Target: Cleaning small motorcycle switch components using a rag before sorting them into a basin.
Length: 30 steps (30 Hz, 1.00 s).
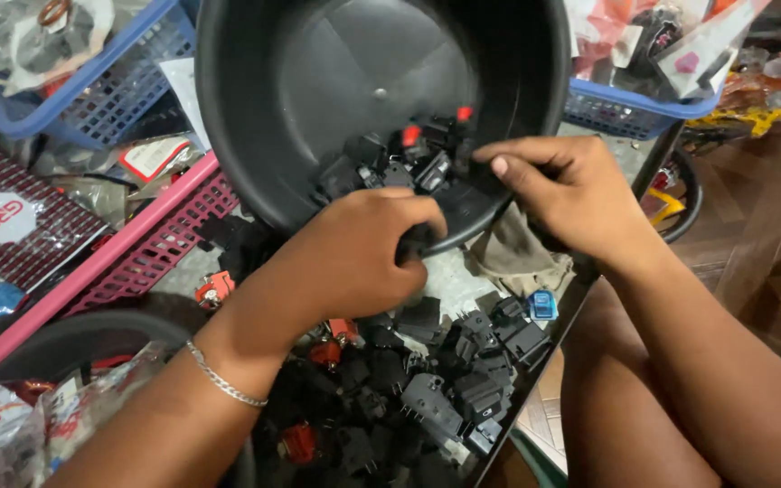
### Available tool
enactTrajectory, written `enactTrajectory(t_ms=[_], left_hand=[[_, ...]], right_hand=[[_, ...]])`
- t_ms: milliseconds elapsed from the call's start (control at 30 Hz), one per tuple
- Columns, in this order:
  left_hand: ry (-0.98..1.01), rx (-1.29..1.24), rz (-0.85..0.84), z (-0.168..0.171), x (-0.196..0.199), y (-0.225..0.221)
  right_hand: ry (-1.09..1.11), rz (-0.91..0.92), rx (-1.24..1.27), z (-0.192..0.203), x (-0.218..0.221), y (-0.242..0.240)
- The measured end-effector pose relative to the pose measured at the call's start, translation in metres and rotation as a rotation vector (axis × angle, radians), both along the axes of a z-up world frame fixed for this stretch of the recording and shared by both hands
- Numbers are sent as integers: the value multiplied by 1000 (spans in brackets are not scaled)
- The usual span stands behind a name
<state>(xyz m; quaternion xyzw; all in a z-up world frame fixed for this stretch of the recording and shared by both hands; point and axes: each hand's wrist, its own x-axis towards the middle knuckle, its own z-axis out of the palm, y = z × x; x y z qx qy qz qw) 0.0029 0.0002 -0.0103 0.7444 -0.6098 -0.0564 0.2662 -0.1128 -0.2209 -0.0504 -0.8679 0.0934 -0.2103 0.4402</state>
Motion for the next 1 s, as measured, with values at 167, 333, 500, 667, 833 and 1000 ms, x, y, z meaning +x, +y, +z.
enactTrajectory(t_ms=[167, 333, 500, 667, 833, 1000], left_hand=[[-262, -69, 14, -4, 0, -3], [-336, -388, -22, 25, -4, -1], [-363, -517, 58, 28, -3, 3], [-475, -372, -18, 20, -8, -1], [-458, -289, -15, 16, -8, -1], [-438, -205, 16, 9, -3, 0]], right_hand=[[-134, -44, 20, -1, -4, -2], [-218, -154, -55, 2, -18, -7], [-42, -279, -494, 15, -36, -21], [317, -266, -451, 26, -42, -29], [349, -146, -516, 20, -76, -59], [397, 92, -819, 2, -77, -61]])
